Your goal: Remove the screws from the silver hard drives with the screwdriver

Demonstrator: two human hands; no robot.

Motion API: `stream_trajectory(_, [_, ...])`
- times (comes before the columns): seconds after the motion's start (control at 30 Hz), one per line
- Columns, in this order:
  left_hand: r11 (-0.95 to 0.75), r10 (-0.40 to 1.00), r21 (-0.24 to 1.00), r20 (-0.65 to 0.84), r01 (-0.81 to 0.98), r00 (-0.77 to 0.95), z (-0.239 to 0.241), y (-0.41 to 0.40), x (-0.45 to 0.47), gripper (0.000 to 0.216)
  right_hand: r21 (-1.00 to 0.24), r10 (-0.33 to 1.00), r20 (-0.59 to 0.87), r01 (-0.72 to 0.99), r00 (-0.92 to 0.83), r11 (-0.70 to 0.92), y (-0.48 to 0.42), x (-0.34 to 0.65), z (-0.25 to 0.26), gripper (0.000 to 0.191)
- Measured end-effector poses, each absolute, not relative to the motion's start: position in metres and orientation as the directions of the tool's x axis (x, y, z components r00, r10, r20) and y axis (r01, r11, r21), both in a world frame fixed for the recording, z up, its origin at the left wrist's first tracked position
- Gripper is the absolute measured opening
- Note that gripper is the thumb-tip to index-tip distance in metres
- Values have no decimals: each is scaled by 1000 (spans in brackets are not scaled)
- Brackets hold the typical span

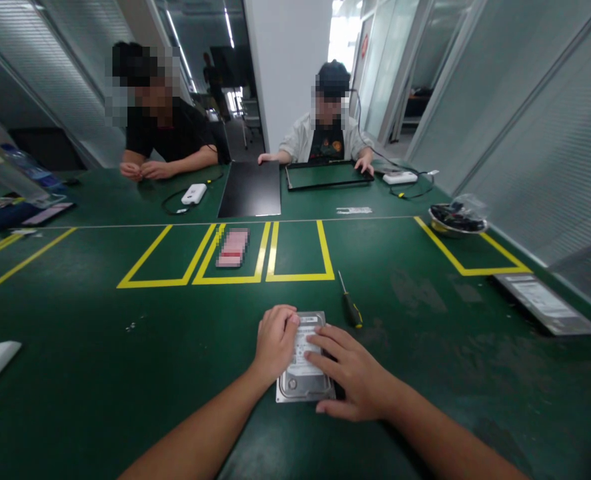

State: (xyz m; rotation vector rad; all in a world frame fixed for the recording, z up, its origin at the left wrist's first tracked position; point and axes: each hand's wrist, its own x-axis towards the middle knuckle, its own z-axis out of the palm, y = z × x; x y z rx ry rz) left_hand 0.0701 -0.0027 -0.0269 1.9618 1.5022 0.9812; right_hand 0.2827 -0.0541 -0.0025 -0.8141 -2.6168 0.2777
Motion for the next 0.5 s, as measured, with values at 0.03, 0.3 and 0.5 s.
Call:
stream_trajectory(0.03, [-283, 958, 743, 246, 606, 145, -27, -1, 69, 25, -298, 579, 307, 502, -755, 812, -54, 283, -2, 74])
stream_trajectory(0.3, [-276, 961, 782, 228, 558, 157, -25, 2, 64, 26, -307, 592, 322, 510, -739, 803, -57, 282, -3, 72])
stream_trajectory(0.5, [-248, 966, 818, 170, 519, 194, -21, 8, 57, 29, -303, 602, 346, 522, -719, 797, -59, 278, -5, 69])
